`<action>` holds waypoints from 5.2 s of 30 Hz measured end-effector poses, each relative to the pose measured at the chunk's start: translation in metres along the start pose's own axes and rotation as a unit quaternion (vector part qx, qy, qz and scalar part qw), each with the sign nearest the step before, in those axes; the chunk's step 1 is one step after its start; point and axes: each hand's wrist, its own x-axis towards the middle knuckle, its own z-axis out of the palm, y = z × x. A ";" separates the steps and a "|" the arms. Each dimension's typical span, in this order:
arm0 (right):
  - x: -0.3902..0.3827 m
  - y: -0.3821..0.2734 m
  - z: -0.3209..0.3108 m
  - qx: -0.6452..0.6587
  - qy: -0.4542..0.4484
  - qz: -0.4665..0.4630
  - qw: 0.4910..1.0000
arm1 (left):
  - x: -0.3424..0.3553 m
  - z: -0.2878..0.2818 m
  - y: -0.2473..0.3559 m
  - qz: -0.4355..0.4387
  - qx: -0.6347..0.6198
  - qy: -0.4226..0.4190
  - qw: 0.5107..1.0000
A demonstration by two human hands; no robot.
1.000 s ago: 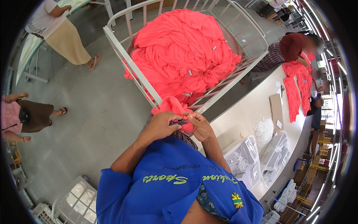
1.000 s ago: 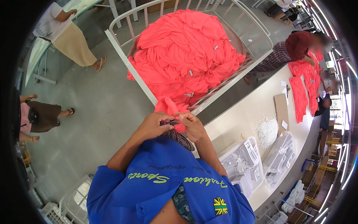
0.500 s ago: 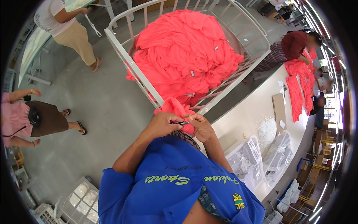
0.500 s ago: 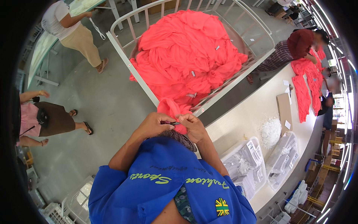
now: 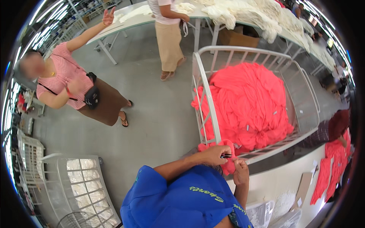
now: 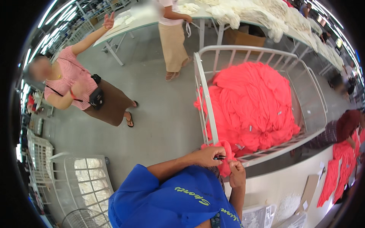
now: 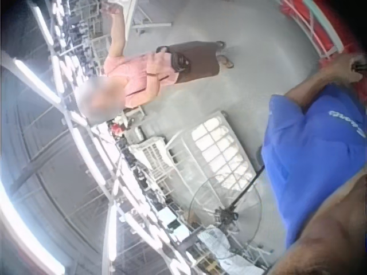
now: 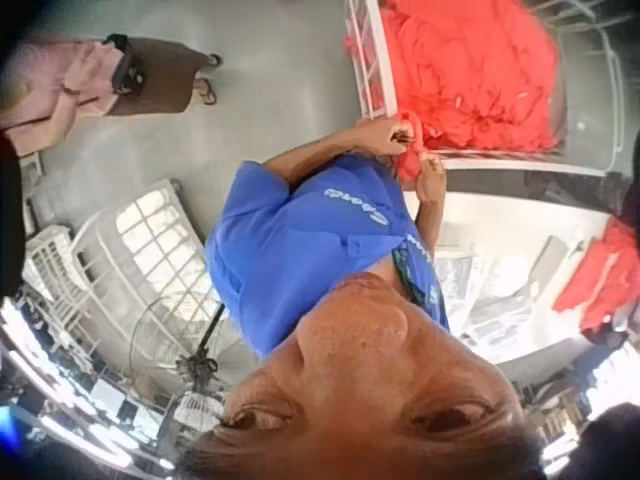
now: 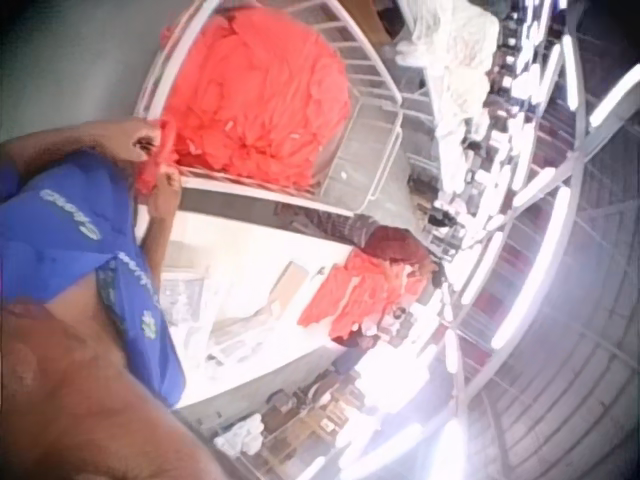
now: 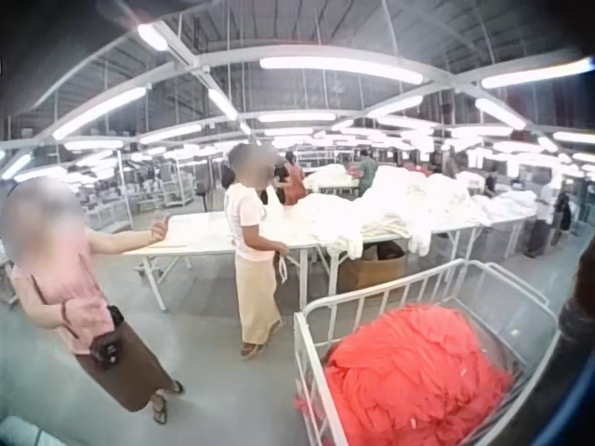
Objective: The person uses small scissors to trim loose threads from white and pink garments in a factory setting. They handle each item individually, snipping excess fabric and placing the finished pieces into a metal cart.
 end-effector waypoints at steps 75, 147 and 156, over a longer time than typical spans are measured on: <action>0.001 -0.130 0.049 -0.077 0.450 -0.272 0.847 | 0.247 -0.014 0.091 -0.044 -0.195 -0.314 0.928; 0.065 -0.001 0.048 -0.129 0.653 -0.359 0.655 | 0.284 -0.080 0.146 0.134 -0.104 -0.286 0.943; 0.061 -0.021 0.032 -0.233 0.535 -0.379 0.718 | 0.252 -0.075 0.161 0.150 -0.087 -0.226 0.959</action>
